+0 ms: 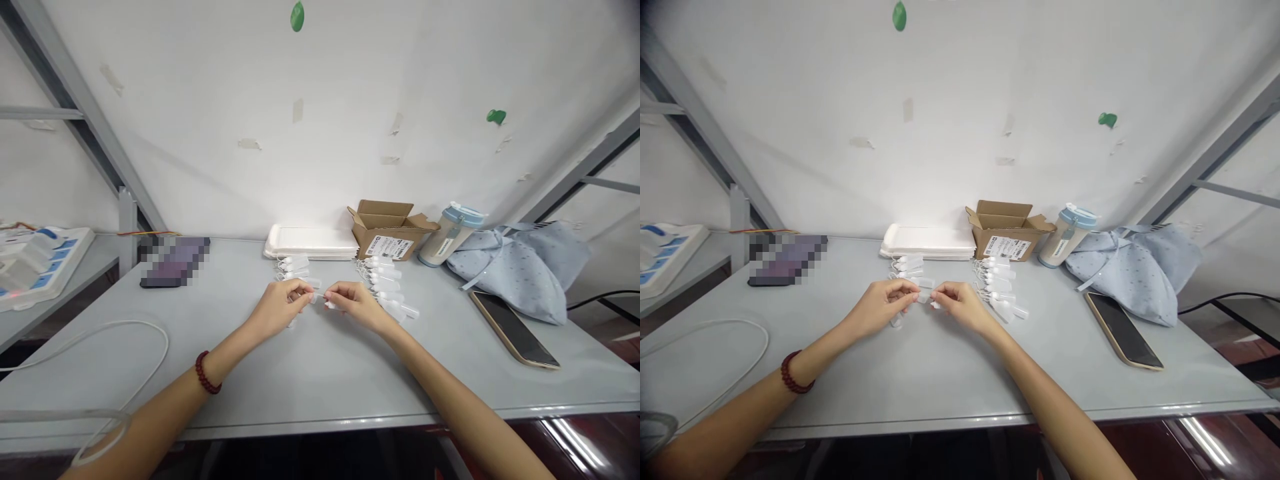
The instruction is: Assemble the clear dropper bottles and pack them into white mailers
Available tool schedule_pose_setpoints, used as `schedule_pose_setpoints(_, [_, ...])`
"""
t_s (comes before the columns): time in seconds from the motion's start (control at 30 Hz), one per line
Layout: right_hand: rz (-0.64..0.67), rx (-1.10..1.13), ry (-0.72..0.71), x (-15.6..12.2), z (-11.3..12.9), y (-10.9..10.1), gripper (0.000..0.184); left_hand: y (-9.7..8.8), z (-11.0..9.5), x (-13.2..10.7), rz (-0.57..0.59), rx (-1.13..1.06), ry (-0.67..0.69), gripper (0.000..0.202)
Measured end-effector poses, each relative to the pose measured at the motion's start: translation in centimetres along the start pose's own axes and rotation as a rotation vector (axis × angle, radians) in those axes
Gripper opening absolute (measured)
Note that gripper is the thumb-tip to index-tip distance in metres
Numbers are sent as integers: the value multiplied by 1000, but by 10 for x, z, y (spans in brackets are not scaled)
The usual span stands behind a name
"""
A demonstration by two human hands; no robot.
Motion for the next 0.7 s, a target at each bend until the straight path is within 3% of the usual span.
schedule_pose_setpoints(0.37, [-147,118,10,1,0,-13,33,4,0,-2,69,-23,-49,20])
schedule_pose_setpoints(0.7, [-113,51,-26,1,-1,-4,33,12,-1,-4,118,-44,-19,19])
Point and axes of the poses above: each hand's wrist, its own x-axis towards the middle knuckle, its own y-axis out of the palm, z = x × y, the point moved 4 cm from there along x, towards the middle knuckle, and after that the axes turned 2 degrees about -z, right-handed, at the moved point
